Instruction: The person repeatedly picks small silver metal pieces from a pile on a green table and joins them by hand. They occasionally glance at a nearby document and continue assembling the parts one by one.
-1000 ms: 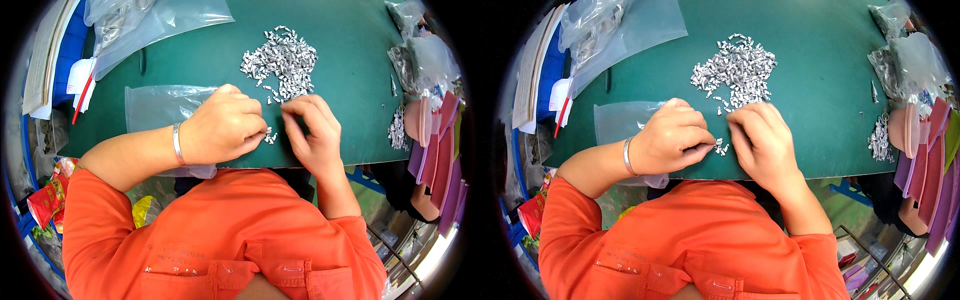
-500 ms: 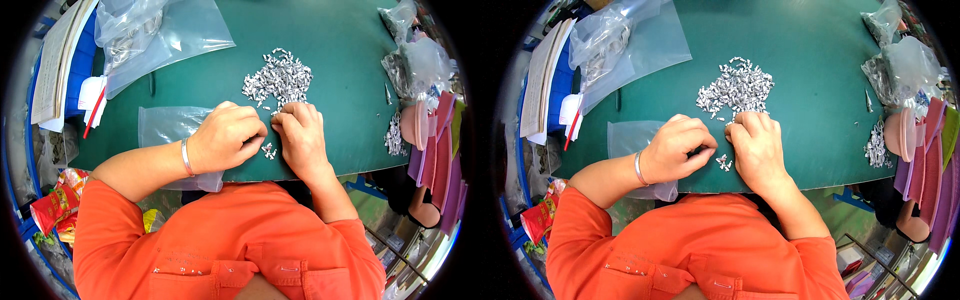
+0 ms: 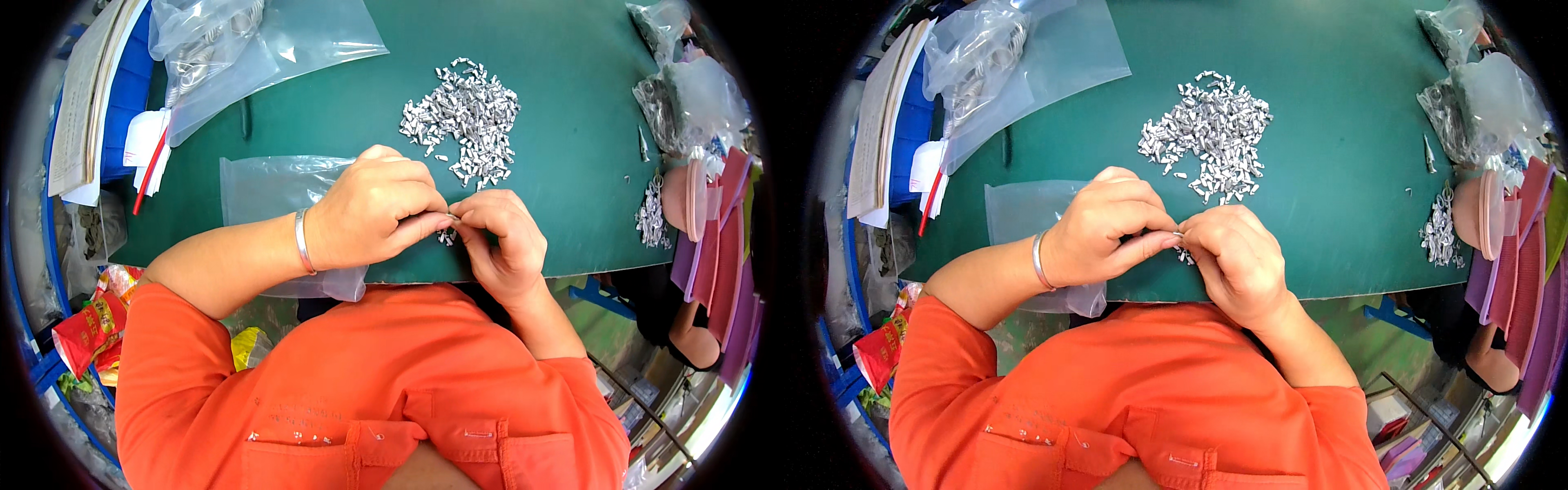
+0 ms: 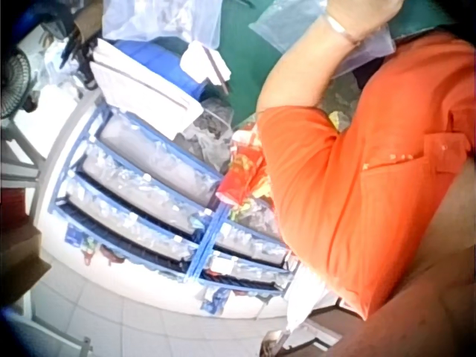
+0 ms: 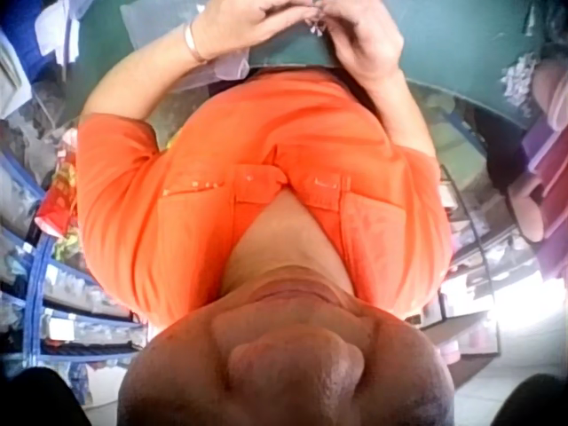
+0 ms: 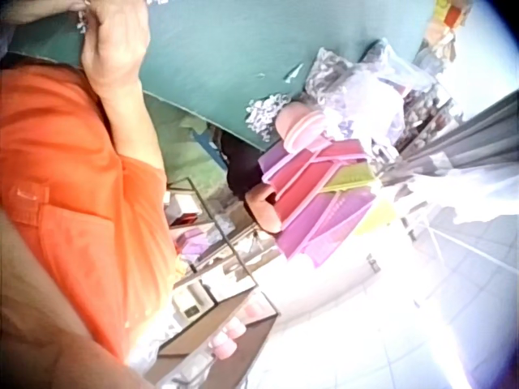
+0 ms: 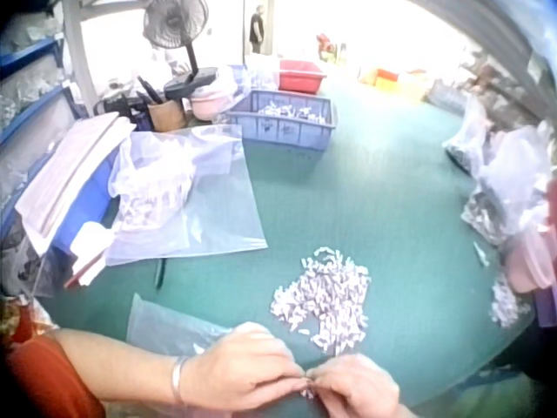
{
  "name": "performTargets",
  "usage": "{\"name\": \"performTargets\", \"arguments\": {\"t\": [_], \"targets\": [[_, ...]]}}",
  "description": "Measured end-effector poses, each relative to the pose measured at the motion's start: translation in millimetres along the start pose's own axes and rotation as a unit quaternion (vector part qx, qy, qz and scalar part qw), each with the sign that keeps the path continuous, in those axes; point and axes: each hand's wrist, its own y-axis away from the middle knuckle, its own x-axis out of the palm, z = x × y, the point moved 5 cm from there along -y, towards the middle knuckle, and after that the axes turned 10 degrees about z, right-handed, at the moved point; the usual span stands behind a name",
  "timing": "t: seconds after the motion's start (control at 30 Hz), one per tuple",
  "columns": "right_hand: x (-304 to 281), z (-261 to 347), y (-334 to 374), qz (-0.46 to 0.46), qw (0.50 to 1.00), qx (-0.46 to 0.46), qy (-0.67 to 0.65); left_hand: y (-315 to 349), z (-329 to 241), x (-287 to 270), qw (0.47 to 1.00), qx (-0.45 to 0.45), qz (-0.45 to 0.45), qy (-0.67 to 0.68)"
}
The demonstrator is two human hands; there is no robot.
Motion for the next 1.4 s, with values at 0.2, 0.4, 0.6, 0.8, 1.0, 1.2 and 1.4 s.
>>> {"name": "performTargets", "arguments": {"t": [0.2, 0.4, 0.6, 0.8, 1.0, 1.2, 1.4], "targets": [[1.2, -4.9, 6.9, -0.009, 0.997, 0.038, -0.065, -0.4, -0.1, -0.4, 1.000, -0.017, -0.006, 0.006], [0.9, -9.2, 16.1, -0.024, 0.992, 0.071, -0.105, -1.4, -1.4, 0.3, 1.000, -0.016, -0.004, -0.005], [-3.1, -9.0, 14.2, -0.002, 0.996, 0.071, -0.048, -1.1, -2.4, 1.0, 1.000, -0.010, -0.004, -0.015], [-3.8, -18.6, -3.2, 0.074, 0.983, 0.086, 0.143, -1.5, -2.1, 1.5, 1.000, -0.005, -0.004, -0.020], [-7.9, -21.8, 6.9, 0.036, 0.989, 0.098, 0.102, -1.6, -2.8, 1.2, 1.000, -0.005, -0.007, -0.019], [-10.5, -24.9, 11.2, -0.010, 0.990, 0.114, 0.088, -1.6, -2.8, 1.0, 1.000, -0.005, -0.008, -0.013], [-13.0, -26.7, 12.3, -0.023, 0.990, 0.126, 0.061, -2.5, -2.8, -0.3, 1.000, -0.014, 0.002, -0.002]]}}
